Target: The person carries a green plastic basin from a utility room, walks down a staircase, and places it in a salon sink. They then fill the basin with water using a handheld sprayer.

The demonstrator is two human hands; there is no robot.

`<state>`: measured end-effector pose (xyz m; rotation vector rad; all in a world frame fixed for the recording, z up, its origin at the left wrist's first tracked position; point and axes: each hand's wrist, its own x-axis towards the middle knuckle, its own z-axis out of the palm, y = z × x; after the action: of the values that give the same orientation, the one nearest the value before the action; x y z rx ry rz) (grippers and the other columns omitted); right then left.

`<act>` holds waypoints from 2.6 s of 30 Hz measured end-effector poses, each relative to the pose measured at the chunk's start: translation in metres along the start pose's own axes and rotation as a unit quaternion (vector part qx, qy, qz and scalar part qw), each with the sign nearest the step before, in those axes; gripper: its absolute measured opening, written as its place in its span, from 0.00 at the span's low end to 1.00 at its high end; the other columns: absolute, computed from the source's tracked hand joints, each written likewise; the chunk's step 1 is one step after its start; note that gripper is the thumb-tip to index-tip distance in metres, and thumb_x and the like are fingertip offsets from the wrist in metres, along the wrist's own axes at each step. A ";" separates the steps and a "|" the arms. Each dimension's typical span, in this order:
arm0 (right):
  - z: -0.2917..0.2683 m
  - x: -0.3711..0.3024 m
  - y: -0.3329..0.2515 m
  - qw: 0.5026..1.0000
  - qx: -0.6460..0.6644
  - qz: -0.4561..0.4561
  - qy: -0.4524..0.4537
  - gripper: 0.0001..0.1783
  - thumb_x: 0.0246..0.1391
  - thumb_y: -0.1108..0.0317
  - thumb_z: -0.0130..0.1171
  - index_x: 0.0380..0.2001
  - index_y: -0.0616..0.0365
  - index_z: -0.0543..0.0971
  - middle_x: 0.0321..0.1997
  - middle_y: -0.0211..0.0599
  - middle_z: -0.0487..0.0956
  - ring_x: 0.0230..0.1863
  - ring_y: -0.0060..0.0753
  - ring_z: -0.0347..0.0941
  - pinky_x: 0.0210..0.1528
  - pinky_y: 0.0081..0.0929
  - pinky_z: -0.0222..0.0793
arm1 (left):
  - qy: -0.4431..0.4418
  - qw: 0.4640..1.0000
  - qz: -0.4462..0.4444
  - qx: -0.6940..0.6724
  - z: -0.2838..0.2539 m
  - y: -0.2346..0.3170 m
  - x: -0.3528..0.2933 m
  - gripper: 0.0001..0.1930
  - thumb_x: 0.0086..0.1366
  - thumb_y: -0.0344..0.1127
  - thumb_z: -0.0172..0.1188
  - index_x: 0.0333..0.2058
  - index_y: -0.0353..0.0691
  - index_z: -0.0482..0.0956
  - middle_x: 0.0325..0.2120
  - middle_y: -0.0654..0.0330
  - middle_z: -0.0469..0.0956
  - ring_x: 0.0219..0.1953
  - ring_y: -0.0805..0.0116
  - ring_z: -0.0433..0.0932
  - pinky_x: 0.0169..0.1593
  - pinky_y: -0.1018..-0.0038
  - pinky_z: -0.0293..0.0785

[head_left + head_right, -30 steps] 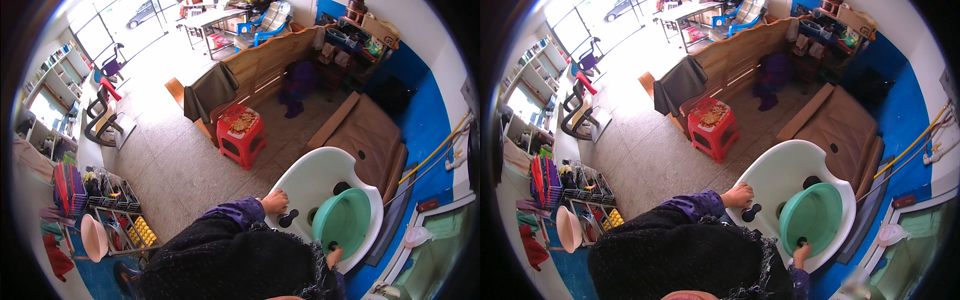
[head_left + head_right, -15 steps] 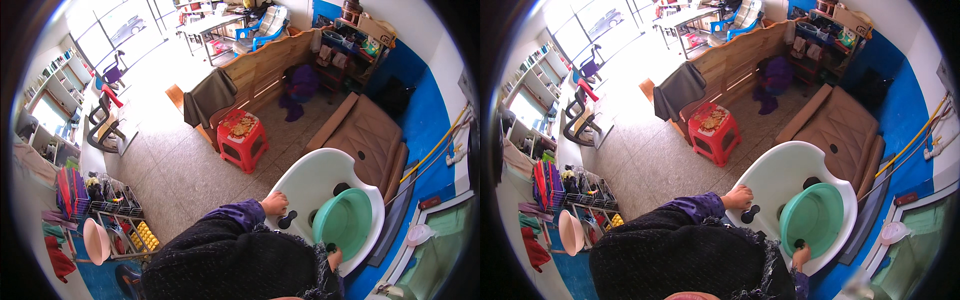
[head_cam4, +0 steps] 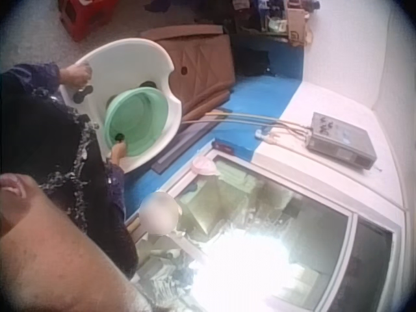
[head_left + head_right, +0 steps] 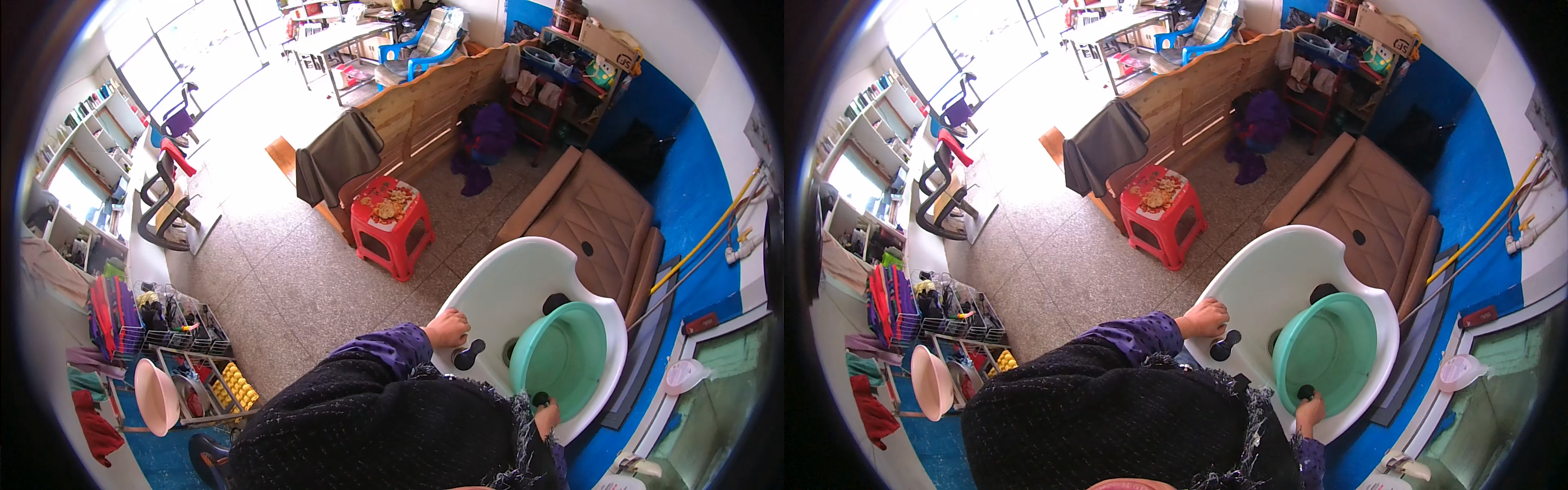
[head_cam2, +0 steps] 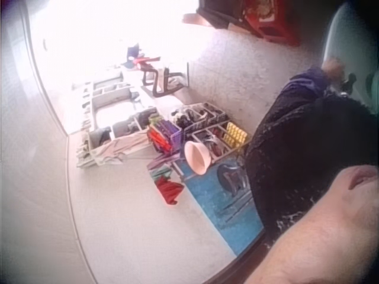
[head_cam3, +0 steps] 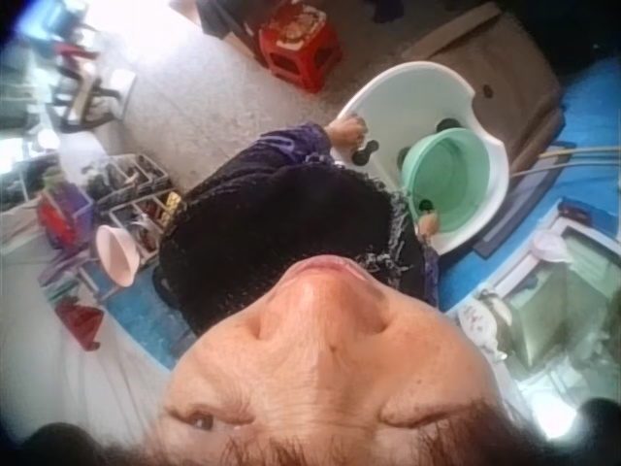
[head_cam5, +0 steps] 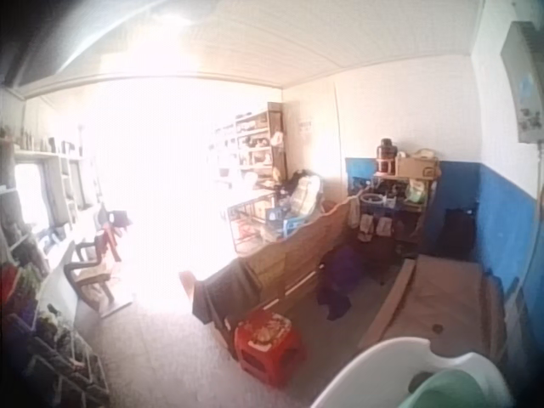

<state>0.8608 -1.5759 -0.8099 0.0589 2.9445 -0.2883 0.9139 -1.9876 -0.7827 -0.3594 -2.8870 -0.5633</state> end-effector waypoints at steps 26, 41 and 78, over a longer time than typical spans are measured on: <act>-0.006 0.002 -0.017 0.997 0.025 -0.014 0.070 0.20 0.38 0.71 0.54 0.41 0.56 0.74 0.38 0.45 0.75 0.40 0.49 0.70 0.41 0.41 0.66 | 0.006 0.999 -0.012 -0.031 -0.013 -0.010 0.016 0.07 0.46 0.37 0.52 0.19 0.40 0.74 0.23 0.58 0.74 0.35 0.63 0.73 0.44 0.68 0.64; -0.008 0.015 -0.026 0.998 -0.017 -0.017 0.060 0.21 0.38 0.68 0.53 0.41 0.55 0.73 0.36 0.45 0.74 0.39 0.49 0.70 0.39 0.45 0.64 | -0.022 0.999 -0.030 -0.014 -0.015 -0.019 0.028 0.07 0.48 0.36 0.52 0.24 0.41 0.76 0.27 0.61 0.76 0.38 0.65 0.73 0.46 0.68 0.64; -0.034 0.060 -0.063 0.999 -0.024 -0.022 0.020 0.15 0.42 0.70 0.50 0.38 0.57 0.71 0.32 0.45 0.75 0.37 0.51 0.71 0.38 0.45 0.64 | 0.012 0.999 -0.038 -0.017 -0.028 -0.034 0.077 0.07 0.44 0.29 0.54 0.25 0.43 0.76 0.30 0.61 0.77 0.39 0.63 0.73 0.46 0.68 0.64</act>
<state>0.7923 -1.6295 -0.7767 -0.0066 2.9946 -0.2252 0.8348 -2.0138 -0.7519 -0.2481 -2.8815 -0.6248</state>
